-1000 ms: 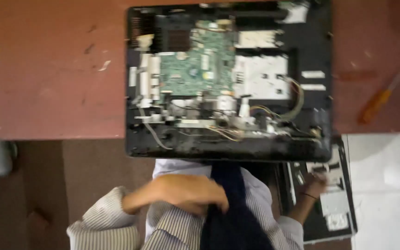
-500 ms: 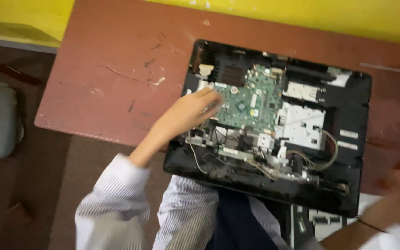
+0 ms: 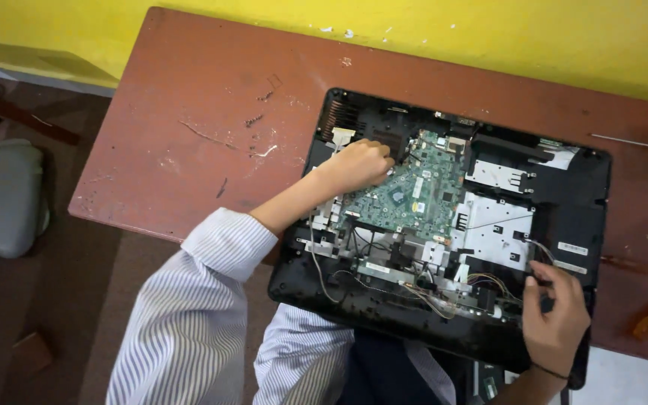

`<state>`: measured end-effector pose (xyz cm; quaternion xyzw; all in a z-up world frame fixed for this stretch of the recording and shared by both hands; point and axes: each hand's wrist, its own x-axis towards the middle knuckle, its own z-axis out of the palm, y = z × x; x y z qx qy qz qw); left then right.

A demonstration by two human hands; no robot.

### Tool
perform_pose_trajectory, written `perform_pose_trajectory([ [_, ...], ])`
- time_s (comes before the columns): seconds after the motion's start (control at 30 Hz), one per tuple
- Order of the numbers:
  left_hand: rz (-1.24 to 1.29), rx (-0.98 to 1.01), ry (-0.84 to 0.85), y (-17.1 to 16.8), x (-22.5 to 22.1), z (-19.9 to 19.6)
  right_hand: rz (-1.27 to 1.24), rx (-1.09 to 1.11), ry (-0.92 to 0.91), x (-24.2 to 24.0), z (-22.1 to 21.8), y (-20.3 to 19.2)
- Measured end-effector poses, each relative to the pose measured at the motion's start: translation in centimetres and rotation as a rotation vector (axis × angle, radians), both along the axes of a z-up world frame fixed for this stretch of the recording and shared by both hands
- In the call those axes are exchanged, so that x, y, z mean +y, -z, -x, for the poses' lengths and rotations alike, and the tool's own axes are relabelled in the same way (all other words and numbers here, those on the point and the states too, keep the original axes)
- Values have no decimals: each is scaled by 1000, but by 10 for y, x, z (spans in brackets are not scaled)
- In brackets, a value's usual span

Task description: Disassembling a computer by removing internal screws with a screwdriver and disconnecting various internal cables.

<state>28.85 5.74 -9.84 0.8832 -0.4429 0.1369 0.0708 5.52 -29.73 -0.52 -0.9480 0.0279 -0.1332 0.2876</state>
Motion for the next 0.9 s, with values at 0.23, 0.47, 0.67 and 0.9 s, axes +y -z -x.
perform_pose_trajectory([
  [0.23,-257,-110,100,-16,-12,6,-76,83,29,3,4,-10],
  [0.47,-168,127,63,-11,-5,-8,-75,43,-10,0,8,-13],
  [0.67,2,644,-17,-48,6,-18,-73,42,-27,-3,10,-9],
  [0.9,66,781,22,-61,13,-26,-32,105,-60,-5,8,7],
])
